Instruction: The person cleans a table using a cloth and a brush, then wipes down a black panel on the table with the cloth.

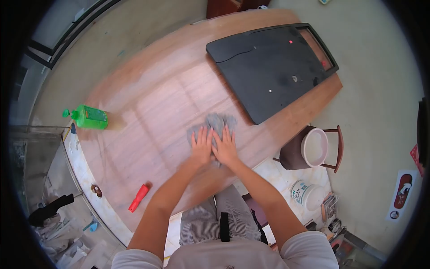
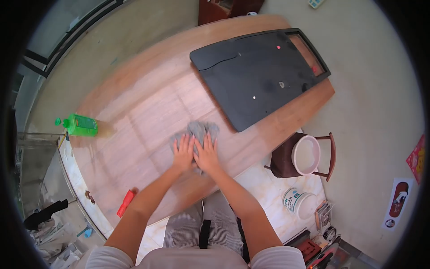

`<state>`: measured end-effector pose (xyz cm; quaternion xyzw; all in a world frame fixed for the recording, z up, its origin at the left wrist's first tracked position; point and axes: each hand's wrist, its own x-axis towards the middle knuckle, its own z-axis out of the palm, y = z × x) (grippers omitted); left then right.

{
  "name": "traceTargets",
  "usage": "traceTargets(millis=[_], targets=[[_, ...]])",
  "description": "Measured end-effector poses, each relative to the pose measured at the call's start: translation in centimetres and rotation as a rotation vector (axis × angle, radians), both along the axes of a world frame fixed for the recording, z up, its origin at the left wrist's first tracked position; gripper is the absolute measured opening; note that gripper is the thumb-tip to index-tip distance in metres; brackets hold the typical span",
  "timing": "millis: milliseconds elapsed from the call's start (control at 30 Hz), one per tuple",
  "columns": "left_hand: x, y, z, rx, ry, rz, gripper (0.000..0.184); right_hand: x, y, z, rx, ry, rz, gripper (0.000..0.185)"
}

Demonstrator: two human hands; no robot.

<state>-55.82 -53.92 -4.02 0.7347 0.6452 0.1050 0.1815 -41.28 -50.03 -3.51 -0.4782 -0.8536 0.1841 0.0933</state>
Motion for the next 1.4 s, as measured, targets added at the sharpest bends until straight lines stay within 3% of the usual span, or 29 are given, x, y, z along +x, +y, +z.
traceTargets(millis=[100, 267, 400, 500, 633, 700, 733, 867, 1033, 1400], targets=[[5.0, -5.8, 2.1, -0.139, -0.043, -0.071, 0.112, 5.5, -6.8, 1.6, -0.069, -0.117, -0.018, 0.064], [11.6, -11.5, 0.5, -0.018, -0.004, 0.061, 0.103, 10.4, -10.3, 4.0, -0.113, -0.233, 0.065, 0.063], [10.9, -10.2, 1.5, -0.124, -0.106, 0.067, 0.101, 10.8, -9.2, 3.5, -0.092, -0.152, 0.115, 0.063], [10.8, -7.3, 1.4, -0.044, -0.093, 0.064, 0.102, 10.7, -5.5, 2.7, -0.019, -0.136, 0.157, 0.063], [11.4, 2.4, 1.4, -0.046, -0.007, 0.181, 0.1, 10.6, 4.1, 1.8, 0.058, -0.096, 0.201, 0.063], [11.4, 6.4, 1.8, -0.06, 0.021, 0.226, 0.099, 10.0, 8.1, 2.1, -0.132, -0.054, 0.186, 0.062], [11.5, 6.6, 1.7, -0.053, 0.004, 0.222, 0.097, 9.9, 9.2, 2.0, -0.227, -0.036, 0.181, 0.062], [13.9, 4.6, 2.5, -0.049, 0.041, 0.303, 0.089, 12.0, 7.6, 1.5, -0.026, 0.023, 0.281, 0.062], [17.9, 0.1, 3.7, -0.122, 0.015, 0.394, 0.089, 15.0, 5.2, 2.6, -0.148, -0.053, 0.41, 0.06], [14.7, 2.6, 4.1, -0.147, -0.111, 0.46, 0.083, 11.4, 6.4, 2.3, -0.358, -0.055, 0.3, 0.058]])
